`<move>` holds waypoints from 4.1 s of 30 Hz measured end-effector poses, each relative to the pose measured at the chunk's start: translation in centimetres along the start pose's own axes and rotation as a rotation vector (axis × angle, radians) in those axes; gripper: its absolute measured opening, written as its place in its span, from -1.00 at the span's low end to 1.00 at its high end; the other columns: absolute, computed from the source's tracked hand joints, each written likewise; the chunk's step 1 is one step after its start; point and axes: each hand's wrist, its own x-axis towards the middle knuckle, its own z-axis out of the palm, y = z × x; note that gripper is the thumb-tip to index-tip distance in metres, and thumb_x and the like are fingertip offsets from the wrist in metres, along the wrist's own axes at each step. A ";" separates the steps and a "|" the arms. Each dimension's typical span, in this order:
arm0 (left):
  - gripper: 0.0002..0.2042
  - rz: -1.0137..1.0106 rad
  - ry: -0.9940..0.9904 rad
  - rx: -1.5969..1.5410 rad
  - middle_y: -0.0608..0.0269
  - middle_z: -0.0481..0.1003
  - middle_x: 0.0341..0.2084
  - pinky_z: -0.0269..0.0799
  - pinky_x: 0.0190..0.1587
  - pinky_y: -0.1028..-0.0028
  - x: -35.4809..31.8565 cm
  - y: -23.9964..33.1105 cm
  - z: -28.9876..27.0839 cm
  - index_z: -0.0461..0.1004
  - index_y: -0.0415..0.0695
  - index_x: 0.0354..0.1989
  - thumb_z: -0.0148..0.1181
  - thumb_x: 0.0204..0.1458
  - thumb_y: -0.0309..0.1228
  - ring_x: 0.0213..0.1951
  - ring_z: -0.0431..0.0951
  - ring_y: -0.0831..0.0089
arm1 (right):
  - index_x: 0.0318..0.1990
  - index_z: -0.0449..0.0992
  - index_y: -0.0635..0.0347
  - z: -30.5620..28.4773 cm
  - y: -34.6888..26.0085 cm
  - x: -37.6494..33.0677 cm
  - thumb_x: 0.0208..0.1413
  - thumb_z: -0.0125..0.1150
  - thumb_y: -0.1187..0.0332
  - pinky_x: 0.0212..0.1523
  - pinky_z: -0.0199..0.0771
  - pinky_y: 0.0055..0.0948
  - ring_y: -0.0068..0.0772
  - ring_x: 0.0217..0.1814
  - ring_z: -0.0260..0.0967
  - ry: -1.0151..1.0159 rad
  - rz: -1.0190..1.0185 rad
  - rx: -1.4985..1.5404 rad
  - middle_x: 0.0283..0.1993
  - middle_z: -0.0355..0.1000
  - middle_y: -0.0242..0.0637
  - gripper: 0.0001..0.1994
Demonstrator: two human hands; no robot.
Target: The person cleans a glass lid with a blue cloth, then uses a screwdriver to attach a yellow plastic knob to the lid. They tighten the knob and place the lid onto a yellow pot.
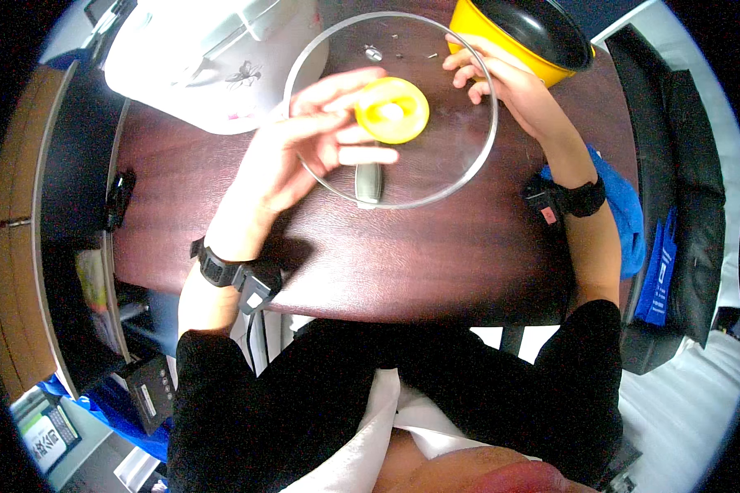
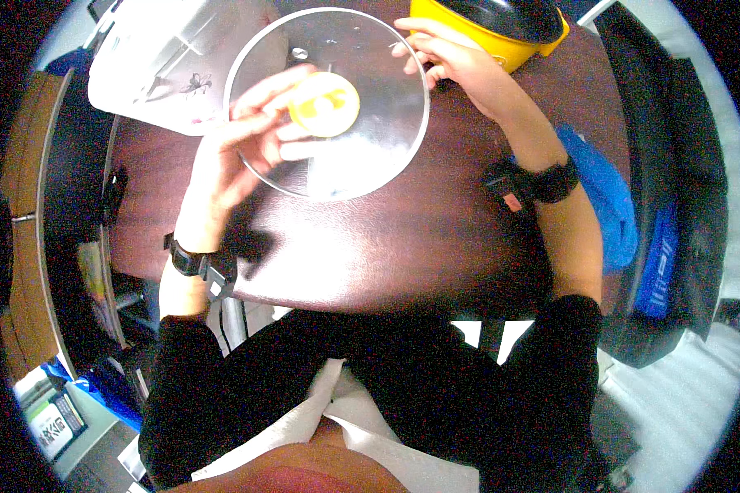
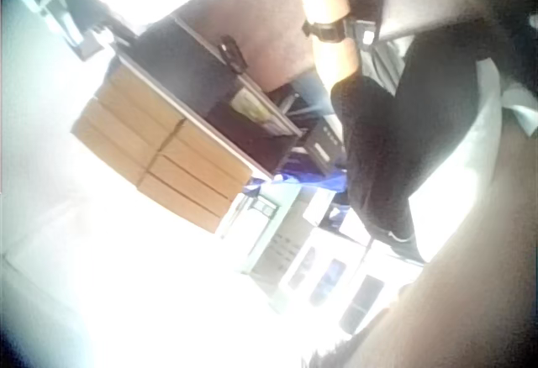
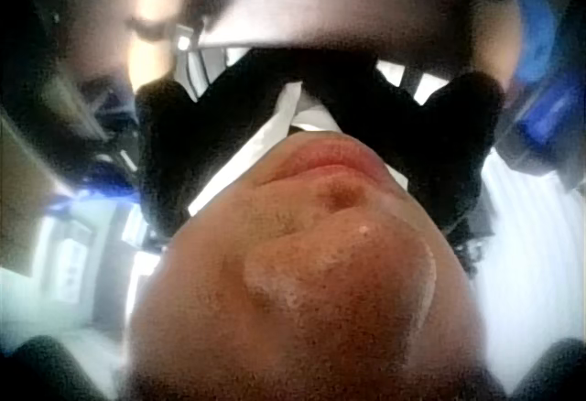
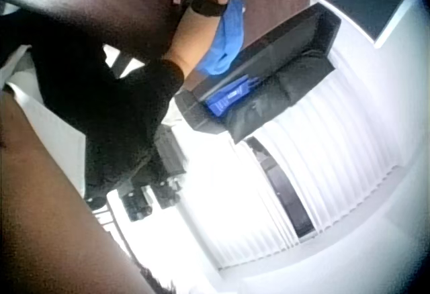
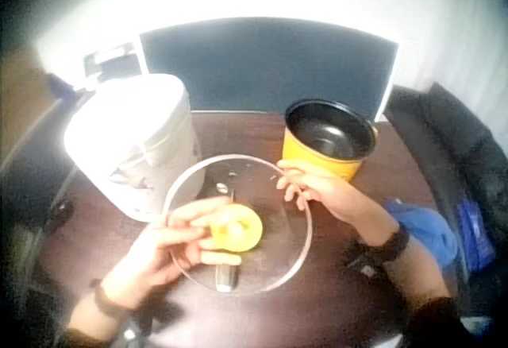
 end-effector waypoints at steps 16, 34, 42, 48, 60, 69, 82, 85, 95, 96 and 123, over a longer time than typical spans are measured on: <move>-0.52 -0.274 -0.079 -0.178 -0.05 0.33 0.14 0.44 0.09 0.07 -1.9 -2.6 -0.9 0.13 -0.33 0.27 -0.10 0.15 -0.52 0.10 0.44 0.11 | 0.10 0.35 0.22 1.7 2.6 3.4 0.18 0.05 0.38 -0.60 0.37 -0.56 -0.59 -0.63 0.35 0.115 0.169 -0.648 -0.52 0.37 -0.42 -0.66; -0.55 -0.176 -0.030 -0.146 -0.07 0.38 0.09 0.51 0.01 0.17 -1.5 -2.4 -1.3 0.16 -0.34 0.25 -0.09 0.16 -0.51 0.04 0.50 0.17 | -0.20 0.39 0.41 3.2 3.8 8.4 0.09 -0.07 0.45 -0.24 0.44 -0.04 0.26 -0.25 0.44 0.084 0.167 -1.177 -0.37 0.45 0.22 -0.79; -0.58 -0.151 -0.033 -0.189 -0.13 0.39 0.05 0.56 -0.04 0.17 -1.8 -2.4 -1.1 0.24 -0.35 0.19 -0.05 0.13 -0.51 0.01 0.51 0.15 | -0.17 0.45 0.28 5.0 2.2 9.1 0.10 0.04 0.35 -0.20 0.45 -0.06 0.12 -0.21 0.47 -0.034 -0.061 -1.258 -0.33 0.49 0.08 -0.79; -0.59 -0.123 -0.028 -0.166 -0.13 0.40 0.03 0.57 -0.05 0.19 -1.8 -2.4 -1.0 0.25 -0.36 0.18 -0.04 0.14 -0.49 0.01 0.52 0.15 | -0.15 0.49 0.19 5.2 1.9 10.3 0.09 0.11 0.30 -0.17 0.45 -0.09 0.08 -0.20 0.47 -0.110 -0.093 -1.230 -0.32 0.50 0.02 -0.78; -0.60 0.131 -0.034 -0.156 -0.05 0.40 0.06 0.46 0.08 0.09 -1.0 2.0 -2.7 0.25 -0.34 0.18 -0.08 0.13 -0.57 0.07 0.47 0.14 | -0.16 0.45 0.13 2.9 -2.1 1.3 0.16 0.10 0.34 -0.30 0.46 -0.34 -0.22 -0.36 0.48 -0.200 -0.111 -1.128 -0.44 0.45 -0.16 -0.86; -0.36 0.185 -0.083 -0.143 -0.07 0.04 0.33 0.28 0.18 -0.10 -3.0 5.4 -3.1 -0.11 -0.33 0.35 -0.05 0.07 -0.52 0.29 0.16 -0.03 | -0.12 0.46 0.18 -0.5 -5.2 -6.1 0.15 0.14 0.43 -0.39 0.38 -0.51 -0.50 -0.50 0.30 0.024 0.061 -1.044 -0.50 0.38 -0.26 -0.84; -0.39 0.267 0.050 -0.031 -0.09 0.07 0.30 0.32 0.11 -0.20 -2.9 5.0 -2.1 0.05 -0.39 0.28 0.01 0.02 -0.47 0.24 0.23 -0.06 | -0.03 0.44 0.16 2.6 -4.1 1.6 0.24 -0.01 0.34 -0.64 0.25 -0.69 -0.72 -0.60 0.24 0.009 0.138 -0.694 -0.46 0.32 -0.48 -0.79; -0.37 0.240 0.008 0.030 -0.09 0.01 0.33 0.31 0.15 -0.13 -1.9 4.6 -2.1 -0.03 -0.36 0.32 -0.03 0.04 -0.48 0.27 0.17 -0.11 | -0.05 0.45 0.19 3.4 -2.0 6.0 0.22 0.00 0.33 -0.64 0.30 -0.63 -0.67 -0.64 0.28 -0.069 0.144 -0.816 -0.48 0.35 -0.44 -0.78; -0.38 0.168 0.026 0.084 -0.11 0.20 0.23 0.44 0.07 -0.03 -2.1 4.4 -1.4 0.05 -0.35 0.29 0.05 0.03 -0.42 0.11 0.40 -0.04 | -0.09 0.53 0.19 5.5 2.7 15.5 0.04 0.16 0.31 -0.58 0.44 -0.44 -0.48 -0.61 0.42 -0.163 0.051 -1.101 -0.49 0.48 -0.26 -0.72; -0.38 0.120 -0.003 0.037 -0.11 0.22 0.21 0.45 0.06 -0.02 -1.8 3.5 -1.0 0.06 -0.35 0.29 0.06 0.03 -0.43 0.11 0.41 -0.01 | -0.10 0.53 0.19 5.5 2.7 15.2 0.03 0.17 0.30 -0.53 0.46 -0.40 -0.48 -0.60 0.42 -0.149 0.118 -1.103 -0.48 0.48 -0.24 -0.71; -0.49 -0.119 -0.099 -0.073 -0.03 0.39 0.09 0.53 0.00 0.24 -1.7 -0.9 -0.3 0.19 -0.36 0.23 -0.08 0.03 -0.56 0.08 0.45 0.25 | -0.16 0.50 0.28 4.6 0.9 14.4 0.17 0.11 0.35 -0.69 0.09 -0.67 -0.72 -0.64 0.15 -0.139 0.474 -0.457 -0.50 0.33 -0.47 -0.81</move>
